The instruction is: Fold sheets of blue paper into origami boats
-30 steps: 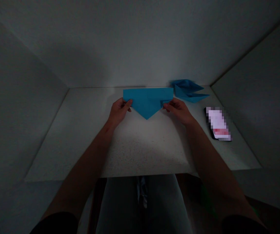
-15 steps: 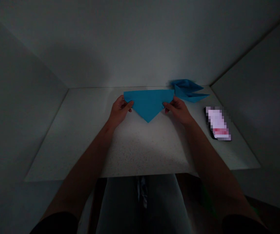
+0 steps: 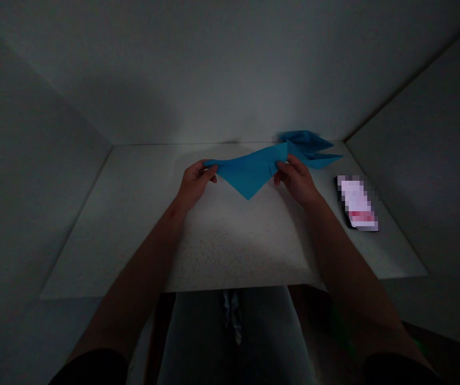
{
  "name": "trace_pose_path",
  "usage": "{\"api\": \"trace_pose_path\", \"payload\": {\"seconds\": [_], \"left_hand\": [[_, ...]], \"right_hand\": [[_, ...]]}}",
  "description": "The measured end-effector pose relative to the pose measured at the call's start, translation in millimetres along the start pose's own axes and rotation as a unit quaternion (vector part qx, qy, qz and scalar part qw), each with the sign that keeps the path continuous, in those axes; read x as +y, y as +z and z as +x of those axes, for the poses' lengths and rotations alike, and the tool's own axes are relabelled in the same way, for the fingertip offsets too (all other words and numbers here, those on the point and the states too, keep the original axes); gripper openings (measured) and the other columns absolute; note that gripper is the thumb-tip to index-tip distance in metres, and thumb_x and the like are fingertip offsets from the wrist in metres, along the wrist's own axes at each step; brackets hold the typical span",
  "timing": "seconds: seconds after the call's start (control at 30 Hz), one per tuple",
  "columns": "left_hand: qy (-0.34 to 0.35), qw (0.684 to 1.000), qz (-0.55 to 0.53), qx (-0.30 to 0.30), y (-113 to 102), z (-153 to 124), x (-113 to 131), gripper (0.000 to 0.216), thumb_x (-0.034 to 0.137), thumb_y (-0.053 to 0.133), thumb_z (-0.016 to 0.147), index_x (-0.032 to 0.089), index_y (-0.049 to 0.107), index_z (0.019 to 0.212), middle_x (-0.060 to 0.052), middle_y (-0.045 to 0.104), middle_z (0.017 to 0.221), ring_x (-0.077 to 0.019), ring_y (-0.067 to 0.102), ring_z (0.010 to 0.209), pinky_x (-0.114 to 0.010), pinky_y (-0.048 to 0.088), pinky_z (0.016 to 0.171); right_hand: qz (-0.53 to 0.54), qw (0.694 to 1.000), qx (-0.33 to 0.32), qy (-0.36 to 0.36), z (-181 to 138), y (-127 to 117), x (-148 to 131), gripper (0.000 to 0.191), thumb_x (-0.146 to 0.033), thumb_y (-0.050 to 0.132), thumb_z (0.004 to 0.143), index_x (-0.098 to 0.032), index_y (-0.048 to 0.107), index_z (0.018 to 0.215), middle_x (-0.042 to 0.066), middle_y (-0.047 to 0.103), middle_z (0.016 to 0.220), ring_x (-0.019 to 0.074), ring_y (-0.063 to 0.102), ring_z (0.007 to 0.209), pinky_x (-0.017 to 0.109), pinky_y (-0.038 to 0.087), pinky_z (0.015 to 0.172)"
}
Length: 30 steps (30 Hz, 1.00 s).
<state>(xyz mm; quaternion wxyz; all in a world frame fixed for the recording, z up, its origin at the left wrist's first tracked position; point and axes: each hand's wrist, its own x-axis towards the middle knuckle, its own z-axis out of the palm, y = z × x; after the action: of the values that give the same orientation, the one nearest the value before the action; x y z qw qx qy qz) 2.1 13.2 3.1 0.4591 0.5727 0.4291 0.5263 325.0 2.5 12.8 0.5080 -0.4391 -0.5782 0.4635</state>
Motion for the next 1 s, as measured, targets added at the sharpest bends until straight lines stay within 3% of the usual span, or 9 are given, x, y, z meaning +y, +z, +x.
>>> {"api": "trace_pose_path", "payload": {"seconds": [0.27, 0.47, 0.63, 0.73, 0.9, 1.0], "left_hand": [[0.01, 1.0, -0.008, -0.012, 0.4, 1.1, 1.1, 0.019, 0.035, 0.08, 0.087, 0.022, 0.078, 0.101, 0.0, 0.071, 0.078, -0.0127, 0.065, 0.068, -0.025, 0.055, 0.067], [-0.013, 0.999, -0.046, 0.004, -0.5, 1.0, -0.9, 0.019, 0.035, 0.071, 0.089, 0.024, 0.081, 0.1, -0.003, 0.075, 0.089, -0.0144, 0.067, 0.073, -0.029, 0.059, 0.071], [-0.016, 0.997, -0.07, -0.007, -2.6, 0.5, -3.9, 0.028, 0.037, 0.067, 0.092, 0.022, 0.084, 0.107, -0.006, 0.076, 0.09, -0.015, 0.067, 0.075, -0.03, 0.06, 0.074], [-0.015, 0.999, -0.043, -0.02, -2.6, 0.5, -5.0, 0.029, 0.035, 0.075, 0.088, 0.025, 0.083, 0.113, -0.004, 0.076, 0.093, -0.0145, 0.069, 0.078, -0.03, 0.061, 0.078], [-0.007, 1.0, 0.004, -0.011, -0.4, 0.5, -6.3, 0.029, 0.05, 0.081, 0.091, 0.022, 0.079, 0.098, -0.004, 0.076, 0.088, -0.0147, 0.069, 0.073, -0.03, 0.061, 0.072], [-0.001, 1.0, 0.018, -0.016, 1.0, 0.7, -9.2, 0.033, 0.054, 0.079, 0.094, 0.021, 0.075, 0.097, -0.005, 0.077, 0.088, -0.0142, 0.069, 0.069, -0.029, 0.062, 0.069]], "right_hand": [[-0.016, 0.999, 0.002, -0.029, 1.9, -1.6, 0.5, 0.039, -0.065, 0.084, 0.091, -0.03, 0.076, 0.108, -0.004, 0.065, 0.076, 0.0115, 0.062, 0.057, 0.027, 0.056, 0.058], [0.012, 1.0, 0.007, -0.022, -0.7, -2.4, 1.8, 0.026, -0.054, 0.081, 0.092, -0.03, 0.08, 0.102, -0.001, 0.069, 0.084, 0.0136, 0.065, 0.064, 0.03, 0.061, 0.063], [-0.004, 0.999, 0.004, -0.039, 0.9, -4.7, 3.4, 0.032, -0.046, 0.09, 0.081, -0.031, 0.08, 0.108, -0.002, 0.07, 0.085, 0.014, 0.064, 0.066, 0.03, 0.062, 0.063], [-0.019, 0.999, 0.015, -0.046, 2.0, -4.5, 2.7, 0.035, -0.051, 0.092, 0.082, -0.029, 0.079, 0.106, -0.001, 0.072, 0.088, 0.0137, 0.063, 0.068, 0.029, 0.062, 0.063], [-0.06, 0.996, 0.035, -0.049, 2.2, -3.5, -0.1, 0.044, -0.068, 0.086, 0.087, -0.027, 0.071, 0.089, -0.001, 0.068, 0.079, 0.0136, 0.062, 0.065, 0.028, 0.058, 0.06], [-0.059, 0.997, 0.017, -0.042, 1.7, -2.3, -0.3, 0.048, -0.071, 0.085, 0.087, -0.027, 0.066, 0.092, -0.001, 0.071, 0.081, 0.0131, 0.061, 0.061, 0.028, 0.056, 0.055]]}}
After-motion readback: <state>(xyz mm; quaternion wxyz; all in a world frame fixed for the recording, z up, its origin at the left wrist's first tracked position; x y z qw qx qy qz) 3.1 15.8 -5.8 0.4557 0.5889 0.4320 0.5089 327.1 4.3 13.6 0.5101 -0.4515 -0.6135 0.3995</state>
